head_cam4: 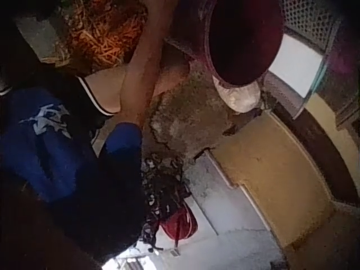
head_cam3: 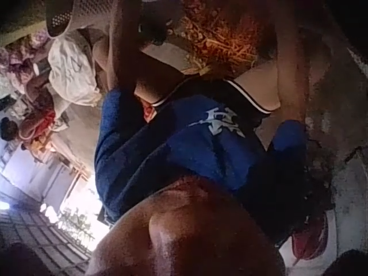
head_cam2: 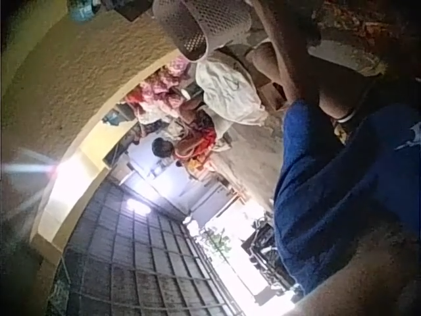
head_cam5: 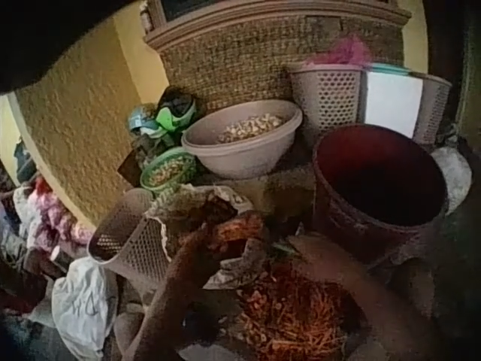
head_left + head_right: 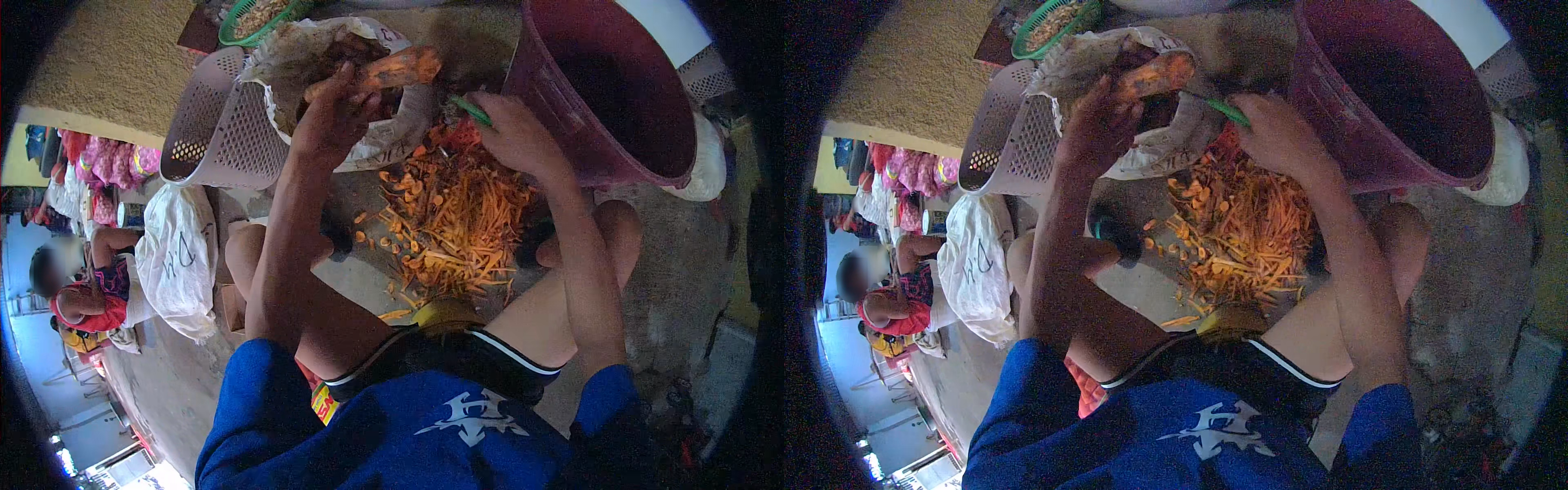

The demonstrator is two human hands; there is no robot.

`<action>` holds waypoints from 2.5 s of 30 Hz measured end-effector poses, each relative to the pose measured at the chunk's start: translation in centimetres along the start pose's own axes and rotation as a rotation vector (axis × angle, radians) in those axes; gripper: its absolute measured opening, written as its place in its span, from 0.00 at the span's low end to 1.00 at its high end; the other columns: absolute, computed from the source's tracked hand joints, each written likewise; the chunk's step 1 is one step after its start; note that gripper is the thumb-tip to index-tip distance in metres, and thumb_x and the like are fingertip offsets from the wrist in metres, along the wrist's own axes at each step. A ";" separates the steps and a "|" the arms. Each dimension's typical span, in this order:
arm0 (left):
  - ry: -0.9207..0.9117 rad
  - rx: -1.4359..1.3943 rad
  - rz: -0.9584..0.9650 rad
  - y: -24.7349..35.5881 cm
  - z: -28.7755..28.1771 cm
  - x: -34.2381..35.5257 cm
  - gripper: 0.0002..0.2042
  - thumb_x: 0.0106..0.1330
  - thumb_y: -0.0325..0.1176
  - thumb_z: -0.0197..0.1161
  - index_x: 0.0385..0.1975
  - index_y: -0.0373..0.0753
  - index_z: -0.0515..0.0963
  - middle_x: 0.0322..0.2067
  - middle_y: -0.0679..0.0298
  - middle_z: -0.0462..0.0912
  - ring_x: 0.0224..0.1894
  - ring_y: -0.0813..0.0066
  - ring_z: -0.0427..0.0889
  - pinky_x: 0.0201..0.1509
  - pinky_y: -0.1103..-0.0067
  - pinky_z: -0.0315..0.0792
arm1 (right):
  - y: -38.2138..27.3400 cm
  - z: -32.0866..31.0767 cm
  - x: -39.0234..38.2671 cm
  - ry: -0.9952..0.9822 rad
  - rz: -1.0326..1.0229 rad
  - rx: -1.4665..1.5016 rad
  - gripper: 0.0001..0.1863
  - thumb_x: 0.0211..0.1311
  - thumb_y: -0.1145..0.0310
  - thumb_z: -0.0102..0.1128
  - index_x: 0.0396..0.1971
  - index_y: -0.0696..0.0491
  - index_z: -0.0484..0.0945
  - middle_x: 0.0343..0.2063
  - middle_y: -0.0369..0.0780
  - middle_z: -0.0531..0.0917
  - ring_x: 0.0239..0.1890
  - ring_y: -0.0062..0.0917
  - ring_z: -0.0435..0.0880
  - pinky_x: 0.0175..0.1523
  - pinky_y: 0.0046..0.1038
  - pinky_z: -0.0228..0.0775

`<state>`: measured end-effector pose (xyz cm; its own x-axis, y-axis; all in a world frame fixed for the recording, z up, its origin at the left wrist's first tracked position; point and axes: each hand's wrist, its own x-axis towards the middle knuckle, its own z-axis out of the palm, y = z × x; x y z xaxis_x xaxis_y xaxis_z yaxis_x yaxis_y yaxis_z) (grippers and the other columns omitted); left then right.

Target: The person retrieves carrots from a sack and peels them using a peeler and a knife.

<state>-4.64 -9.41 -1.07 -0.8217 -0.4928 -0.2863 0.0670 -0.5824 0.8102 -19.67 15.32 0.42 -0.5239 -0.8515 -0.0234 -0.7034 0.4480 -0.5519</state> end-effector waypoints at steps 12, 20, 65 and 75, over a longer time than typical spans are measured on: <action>-0.166 0.194 0.013 0.4 0.7 -2.7 0.18 0.73 0.50 0.55 0.53 0.44 0.76 0.37 0.72 0.83 0.39 0.80 0.79 0.36 0.84 0.67 | 1.8 -1.1 0.8 0.040 -0.020 0.149 0.15 0.70 0.67 0.54 0.52 0.55 0.78 0.42 0.49 0.83 0.48 0.38 0.83 0.53 0.35 0.71; -0.253 0.754 0.266 -1.4 3.2 -5.4 0.23 0.76 0.51 0.49 0.52 0.35 0.74 0.34 0.68 0.78 0.36 0.80 0.74 0.43 0.82 0.68 | 0.2 -0.9 -0.7 0.257 -0.163 -0.090 0.16 0.66 0.69 0.56 0.51 0.57 0.77 0.42 0.52 0.82 0.46 0.45 0.82 0.50 0.41 0.73; -0.057 0.525 -0.175 -5.3 -1.5 -7.3 0.25 0.75 0.56 0.48 0.52 0.38 0.74 0.32 0.69 0.72 0.31 0.80 0.65 0.38 0.81 0.63 | 8.2 6.5 2.4 -0.047 0.216 -0.285 0.16 0.64 0.63 0.58 0.43 0.62 0.75 0.36 0.52 0.81 0.39 0.45 0.83 0.45 0.44 0.75; -0.031 0.848 -0.283 -2.7 -0.2 -8.4 0.25 0.68 0.36 0.57 0.64 0.39 0.64 0.48 0.58 0.76 0.40 0.66 0.77 0.53 0.74 0.71 | 0.9 3.5 -1.0 0.016 0.178 0.028 0.15 0.64 0.62 0.59 0.40 0.60 0.77 0.30 0.52 0.80 0.36 0.44 0.82 0.42 0.47 0.73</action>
<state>2.19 -3.82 -0.90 -0.7598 -0.3785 -0.5286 -0.5713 0.0005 0.8208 -18.07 15.65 -2.95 -0.6464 -0.7550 -0.1097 -0.5852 0.5830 -0.5636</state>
